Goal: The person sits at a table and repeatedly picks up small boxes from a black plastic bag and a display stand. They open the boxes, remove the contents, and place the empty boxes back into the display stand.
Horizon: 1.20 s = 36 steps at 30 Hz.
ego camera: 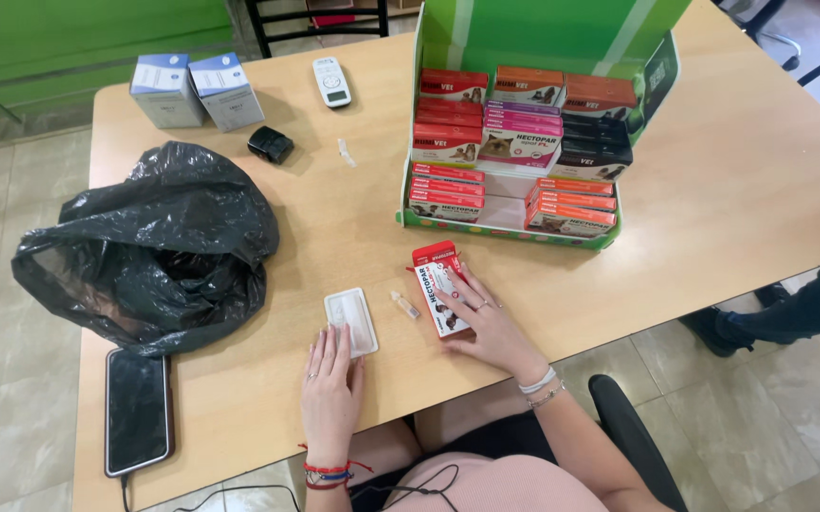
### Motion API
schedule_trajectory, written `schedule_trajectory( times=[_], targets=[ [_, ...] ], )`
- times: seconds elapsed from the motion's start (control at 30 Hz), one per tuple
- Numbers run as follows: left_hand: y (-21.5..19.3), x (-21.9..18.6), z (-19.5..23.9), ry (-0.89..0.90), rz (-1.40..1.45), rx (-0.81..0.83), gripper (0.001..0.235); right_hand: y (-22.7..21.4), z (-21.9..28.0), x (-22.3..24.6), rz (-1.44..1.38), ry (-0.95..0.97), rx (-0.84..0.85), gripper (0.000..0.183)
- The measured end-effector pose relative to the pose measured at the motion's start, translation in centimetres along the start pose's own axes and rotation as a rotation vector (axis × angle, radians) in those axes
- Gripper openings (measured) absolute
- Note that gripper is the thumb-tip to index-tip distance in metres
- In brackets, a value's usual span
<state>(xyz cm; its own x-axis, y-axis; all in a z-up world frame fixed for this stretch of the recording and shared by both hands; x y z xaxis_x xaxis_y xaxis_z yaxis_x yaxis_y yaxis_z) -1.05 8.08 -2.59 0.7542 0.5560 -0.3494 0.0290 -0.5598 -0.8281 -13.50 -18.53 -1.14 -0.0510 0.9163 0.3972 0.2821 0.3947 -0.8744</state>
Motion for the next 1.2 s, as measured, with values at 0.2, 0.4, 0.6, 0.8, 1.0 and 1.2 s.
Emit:
schedule_trajectory(
  times=[0.2, 0.4, 0.6, 0.8, 1.0, 1.2],
  targets=[
    [-0.5, -0.3, -0.4, -0.024, 0.008, 0.035, 0.067, -0.9, -0.6, 0.7, -0.038, 0.070, 0.007, 0.107],
    [-0.1, -0.1, -0.2, -0.026, -0.009, 0.026, 0.069, -1.4, -0.5, 0.9, -0.088, 0.052, -0.023, 0.109],
    [-0.2, -0.2, -0.4, -0.036, 0.014, 0.027, 0.069, -1.3, -0.6, 0.8, -0.062, 0.091, -0.004, 0.101],
    [-0.3, -0.1, -0.4, -0.074, 0.003, 0.038, 0.085, -1.5, -0.5, 0.9, -0.052, 0.052, -0.045, 0.097],
    [1.3, 2.1, -1.7, -0.200, 0.155, 0.171, 0.131, 0.2, 0.0, -0.6, -0.081, 0.115, -0.118, 0.106],
    [-1.4, 1.2, -7.8, 0.037, -0.054, 0.432, 0.143, 0.4, 0.0, -0.7, -0.090, 0.106, -0.108, 0.107]
  ],
)
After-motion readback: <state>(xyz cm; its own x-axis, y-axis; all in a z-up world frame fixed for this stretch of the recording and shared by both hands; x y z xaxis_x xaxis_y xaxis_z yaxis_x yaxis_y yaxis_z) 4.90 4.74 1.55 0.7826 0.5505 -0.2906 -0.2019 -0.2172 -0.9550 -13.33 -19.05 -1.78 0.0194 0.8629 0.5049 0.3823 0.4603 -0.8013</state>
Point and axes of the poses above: each hand's wrist, its own z-axis away from the middle knuckle, its own y-axis out of the palm, x = y × z, the point moved 5 cm from there along -z, towards the middle knuckle, and after that the axes turned 1 degree about -y, right-handed, at the moved point
